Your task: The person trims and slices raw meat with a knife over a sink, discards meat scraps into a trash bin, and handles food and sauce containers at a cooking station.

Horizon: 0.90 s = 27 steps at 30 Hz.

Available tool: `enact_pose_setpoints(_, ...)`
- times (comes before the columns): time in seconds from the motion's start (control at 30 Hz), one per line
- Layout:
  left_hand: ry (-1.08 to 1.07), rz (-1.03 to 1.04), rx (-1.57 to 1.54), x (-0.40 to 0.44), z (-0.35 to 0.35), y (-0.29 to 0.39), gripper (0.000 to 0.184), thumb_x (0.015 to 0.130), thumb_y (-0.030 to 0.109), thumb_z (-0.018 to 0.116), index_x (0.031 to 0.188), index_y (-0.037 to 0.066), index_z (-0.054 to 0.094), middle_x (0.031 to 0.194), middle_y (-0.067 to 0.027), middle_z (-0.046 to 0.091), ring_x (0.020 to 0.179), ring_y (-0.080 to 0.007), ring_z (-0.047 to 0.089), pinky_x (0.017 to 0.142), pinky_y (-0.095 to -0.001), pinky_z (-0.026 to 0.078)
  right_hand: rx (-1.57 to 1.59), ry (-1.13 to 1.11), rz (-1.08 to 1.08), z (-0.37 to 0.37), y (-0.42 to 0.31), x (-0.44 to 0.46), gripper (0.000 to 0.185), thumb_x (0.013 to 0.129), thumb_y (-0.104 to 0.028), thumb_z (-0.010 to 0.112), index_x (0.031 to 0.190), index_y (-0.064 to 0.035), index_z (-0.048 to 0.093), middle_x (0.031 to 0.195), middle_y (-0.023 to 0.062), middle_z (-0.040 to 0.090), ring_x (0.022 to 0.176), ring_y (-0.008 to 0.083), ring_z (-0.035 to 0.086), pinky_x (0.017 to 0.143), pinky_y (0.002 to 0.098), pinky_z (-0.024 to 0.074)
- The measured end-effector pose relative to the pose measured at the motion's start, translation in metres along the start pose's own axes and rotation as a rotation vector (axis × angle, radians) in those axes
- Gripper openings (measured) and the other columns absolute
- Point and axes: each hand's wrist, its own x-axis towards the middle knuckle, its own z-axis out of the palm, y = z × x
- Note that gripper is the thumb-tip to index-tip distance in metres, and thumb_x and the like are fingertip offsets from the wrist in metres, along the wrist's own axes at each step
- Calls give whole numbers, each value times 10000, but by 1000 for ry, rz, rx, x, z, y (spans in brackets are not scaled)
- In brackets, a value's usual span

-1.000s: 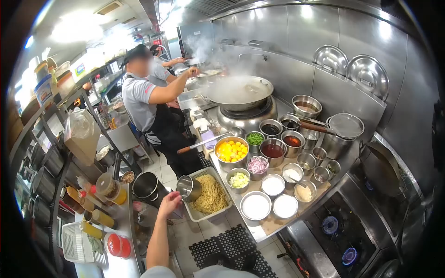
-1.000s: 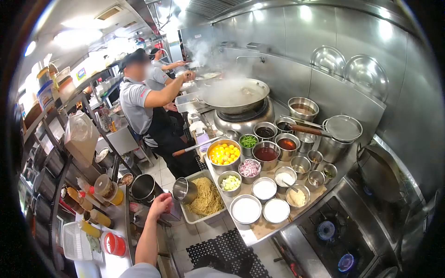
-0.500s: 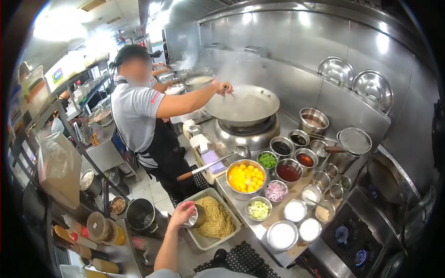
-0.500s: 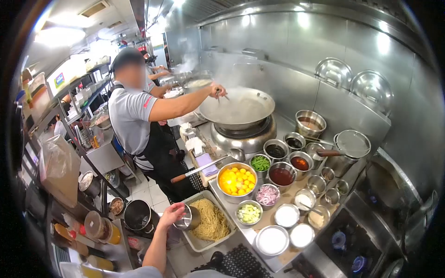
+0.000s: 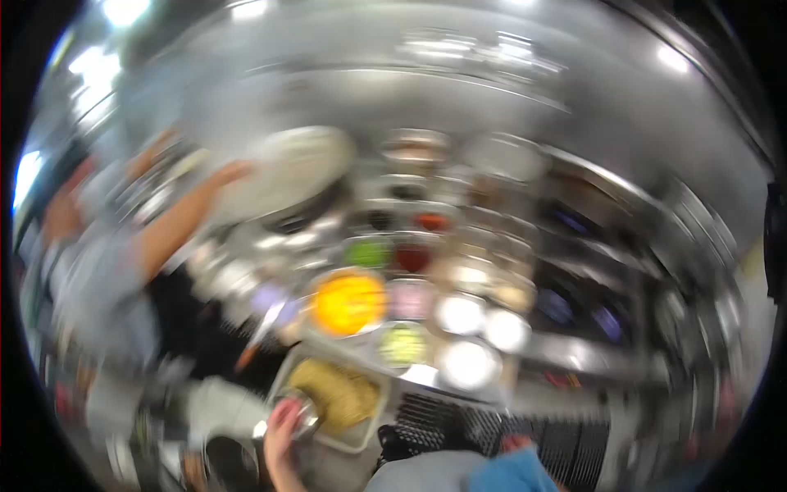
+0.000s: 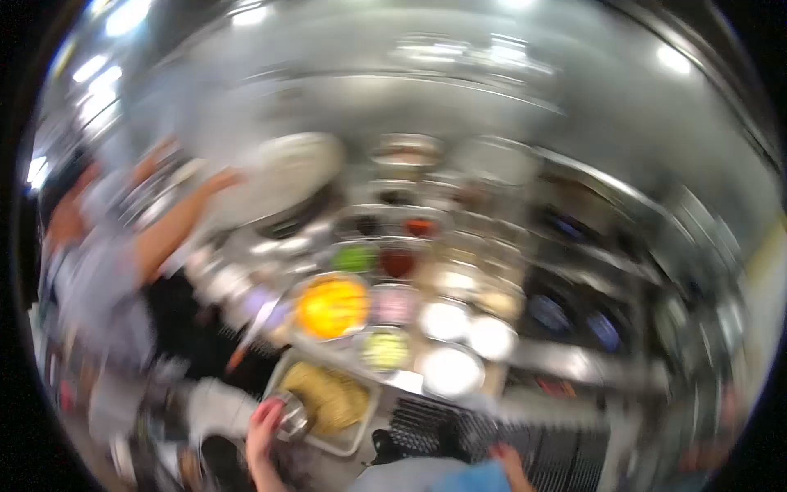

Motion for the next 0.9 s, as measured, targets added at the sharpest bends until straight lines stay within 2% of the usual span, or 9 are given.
enact_pose_setpoints(0.07,-340,73,129,10,5,-10,320,934,144,637,1223,15,583,1097,-75,668,966,-155,647,829,-269,517,62,115,20,22,33,-4,391,920,-363,601,1050,-4,682,836,151,713,753,255,696,714,371,534)
enact_pose_setpoints(0.1,-345,-39,370,-14,34,26,495,924,346,632,1311,43,569,1201,-125,657,992,-214,646,835,-308,522,203,193,89,16,12,-19,371,907,-358,621,1059,-27,693,834,140,714,720,236,690,691,358,535)
enact_pose_setpoints(0.23,-805,-157,753,-12,109,16,415,978,278,570,1349,97,534,1184,-81,645,1024,-150,611,812,-247,496,738,341,199,44,29,-21,233,934,-192,616,1089,-34,686,900,61,724,695,145,667,639,278,541)
enact_pose_setpoints(0.3,-919,-303,504,-20,155,0,385,966,253,598,1311,83,565,1165,-77,642,1022,-155,607,828,-259,492,956,444,251,59,28,-45,229,940,-169,601,1105,-32,680,937,51,722,688,142,656,645,273,541)
enact_pose_setpoints(0.4,-1221,-99,661,-36,248,-8,373,959,239,614,1284,59,583,1138,-77,651,1012,-160,604,825,-261,488,814,499,391,102,55,-62,234,938,-177,584,1101,-40,681,939,54,718,673,140,652,635,279,535)
enact_pose_setpoints(0.57,-1656,-140,844,-79,366,-37,364,960,227,614,1274,46,586,1181,-84,634,1011,-153,591,852,-267,479,1295,743,544,134,68,-95,271,955,-241,570,1129,-59,669,935,66,717,672,126,663,585,258,523)
enact_pose_setpoints(0.8,-1658,-153,851,-135,444,-45,368,956,228,617,1283,64,574,1243,-80,607,1127,-190,558,993,-311,433,1351,793,894,170,140,-120,287,958,-278,578,1117,-57,667,887,68,716,626,136,657,539,282,526)
enact_pose_setpoints(0.83,-1659,-137,843,-133,448,-42,380,954,237,619,1291,69,571,1258,-86,603,1135,-198,557,1002,-317,427,1410,925,820,209,169,-109,250,893,-268,645,943,-29,695,750,110,698,515,201,642,498,332,518)
enact_pose_setpoints(0.9,-1673,-35,925,-140,452,-23,392,958,245,613,1309,79,565,1304,-122,583,1197,-210,535,1026,-320,410,1093,608,981,223,200,-116,232,883,-241,610,943,-35,697,816,159,704,608,255,674,552,383,542)
